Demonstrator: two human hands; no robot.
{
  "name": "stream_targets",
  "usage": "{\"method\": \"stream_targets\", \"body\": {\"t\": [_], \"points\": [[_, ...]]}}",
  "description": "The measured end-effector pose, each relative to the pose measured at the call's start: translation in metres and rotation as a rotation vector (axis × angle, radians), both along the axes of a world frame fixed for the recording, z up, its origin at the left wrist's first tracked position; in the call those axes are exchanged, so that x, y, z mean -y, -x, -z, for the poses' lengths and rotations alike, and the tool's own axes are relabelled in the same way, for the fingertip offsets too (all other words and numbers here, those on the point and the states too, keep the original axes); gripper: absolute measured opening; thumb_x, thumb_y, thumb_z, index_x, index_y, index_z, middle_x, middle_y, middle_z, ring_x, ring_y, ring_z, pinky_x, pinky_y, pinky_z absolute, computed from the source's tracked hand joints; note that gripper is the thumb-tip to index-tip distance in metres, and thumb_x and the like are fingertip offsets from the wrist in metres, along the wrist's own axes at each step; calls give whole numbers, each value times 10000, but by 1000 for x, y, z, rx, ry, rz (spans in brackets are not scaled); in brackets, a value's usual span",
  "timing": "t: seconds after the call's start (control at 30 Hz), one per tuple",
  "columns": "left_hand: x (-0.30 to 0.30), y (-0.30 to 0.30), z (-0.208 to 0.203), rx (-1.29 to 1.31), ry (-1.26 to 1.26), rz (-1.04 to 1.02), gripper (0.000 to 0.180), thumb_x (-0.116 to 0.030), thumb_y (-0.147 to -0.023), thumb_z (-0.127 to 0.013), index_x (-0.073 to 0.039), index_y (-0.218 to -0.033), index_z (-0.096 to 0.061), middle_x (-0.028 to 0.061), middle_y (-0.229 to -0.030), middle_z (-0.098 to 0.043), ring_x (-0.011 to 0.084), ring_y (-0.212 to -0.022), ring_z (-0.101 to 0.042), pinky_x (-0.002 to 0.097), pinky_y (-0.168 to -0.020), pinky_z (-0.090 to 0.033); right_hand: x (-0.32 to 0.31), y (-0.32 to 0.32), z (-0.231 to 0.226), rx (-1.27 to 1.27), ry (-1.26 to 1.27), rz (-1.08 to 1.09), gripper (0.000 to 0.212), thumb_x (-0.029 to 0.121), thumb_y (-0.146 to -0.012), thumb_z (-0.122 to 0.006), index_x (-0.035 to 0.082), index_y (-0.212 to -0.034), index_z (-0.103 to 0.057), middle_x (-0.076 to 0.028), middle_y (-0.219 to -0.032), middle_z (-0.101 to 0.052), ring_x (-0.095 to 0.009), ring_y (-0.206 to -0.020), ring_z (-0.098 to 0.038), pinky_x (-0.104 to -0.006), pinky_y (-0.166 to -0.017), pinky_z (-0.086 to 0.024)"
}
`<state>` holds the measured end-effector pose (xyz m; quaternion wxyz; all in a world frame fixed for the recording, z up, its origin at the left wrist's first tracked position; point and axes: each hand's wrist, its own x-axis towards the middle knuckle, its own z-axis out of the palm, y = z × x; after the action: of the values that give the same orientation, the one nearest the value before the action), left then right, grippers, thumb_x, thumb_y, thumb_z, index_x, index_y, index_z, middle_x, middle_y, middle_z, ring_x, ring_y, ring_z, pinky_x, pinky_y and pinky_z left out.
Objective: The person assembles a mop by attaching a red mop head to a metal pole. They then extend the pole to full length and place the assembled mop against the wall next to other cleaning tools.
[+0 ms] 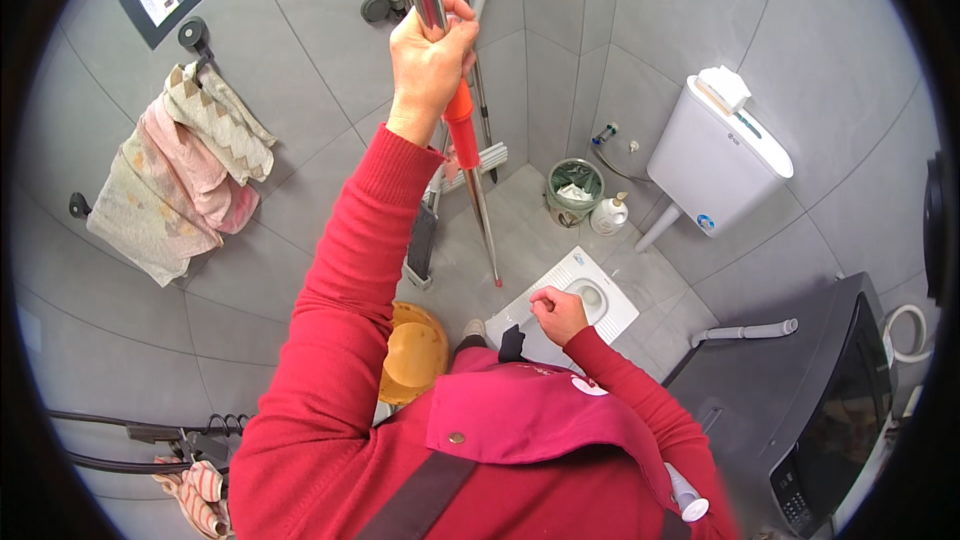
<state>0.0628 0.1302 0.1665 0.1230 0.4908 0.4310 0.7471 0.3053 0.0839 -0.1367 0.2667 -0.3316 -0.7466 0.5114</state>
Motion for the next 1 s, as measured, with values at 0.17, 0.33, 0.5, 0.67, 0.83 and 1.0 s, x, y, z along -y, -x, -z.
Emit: {"method": "stream_targets", "body": {"t": [0.17,0.33,0.5,0.67,0.83,1.0], "points": [[-3,0,15,58,15,-49,77,20,-783,-577,0,-847,-539,4,-633,-499,68,-459,-436,215,-405,-349,2,0,-1,20,-61,0,84,88,-756,-595,61,-824,-636,-105,-674,-650,-199,-595,-639,-302,-558,-495],[-8,-2,20,-49,25,-174,73,-8,-798,-588,-41,-841,-540,-46,-611,-459,41,-481,-429,204,-434,-344,-6,1,-1,65,-136,36,98,107,-761,-610,76,-849,-638,-99,-723,-665,-209,-620,-649,-320,-582,-506],[-20,-3,22,-110,-87,-152,76,-77,-844,-571,-64,-882,-507,-53,-619,-442,42,-510,-436,203,-463,-366,-21,12,-12,-4,-248,123,170,150,-779,-635,93,-939,-624,-88,-725,-642,-177,-571,-593,-303,-562,-483],[-37,24,41,55,11,-37,191,-152,-886,-597,-53,-806,-455,6,-646,-526,85,-552,-520,234,-508,-430,-40,20,44,-27,-2,30,205,208,-771,-654,96,-943,-640,-46,-764,-659,-140,-680,-622,-294,-660,-506],[-59,5,34,88,65,43,199,-180,-887,-607,-61,-805,-470,-8,-638,-487,68,-531,-494,234,-488,-467,-37,9,71,29,-158,57,215,182,-837,-556,89,-1021,-616,-139,-809,-654,-250,-763,-637,-348,-720,-505],[-58,-10,41,1,83,-54,271,-232,-874,-636,-73,-747,-458,-30,-590,-443,55,-480,-450,230,-434,-424,-30,1,57,98,-118,30,223,186,-832,-562,102,-1032,-613,-149,-827,-654,-253,-776,-639,-360,-715,-505]]}}
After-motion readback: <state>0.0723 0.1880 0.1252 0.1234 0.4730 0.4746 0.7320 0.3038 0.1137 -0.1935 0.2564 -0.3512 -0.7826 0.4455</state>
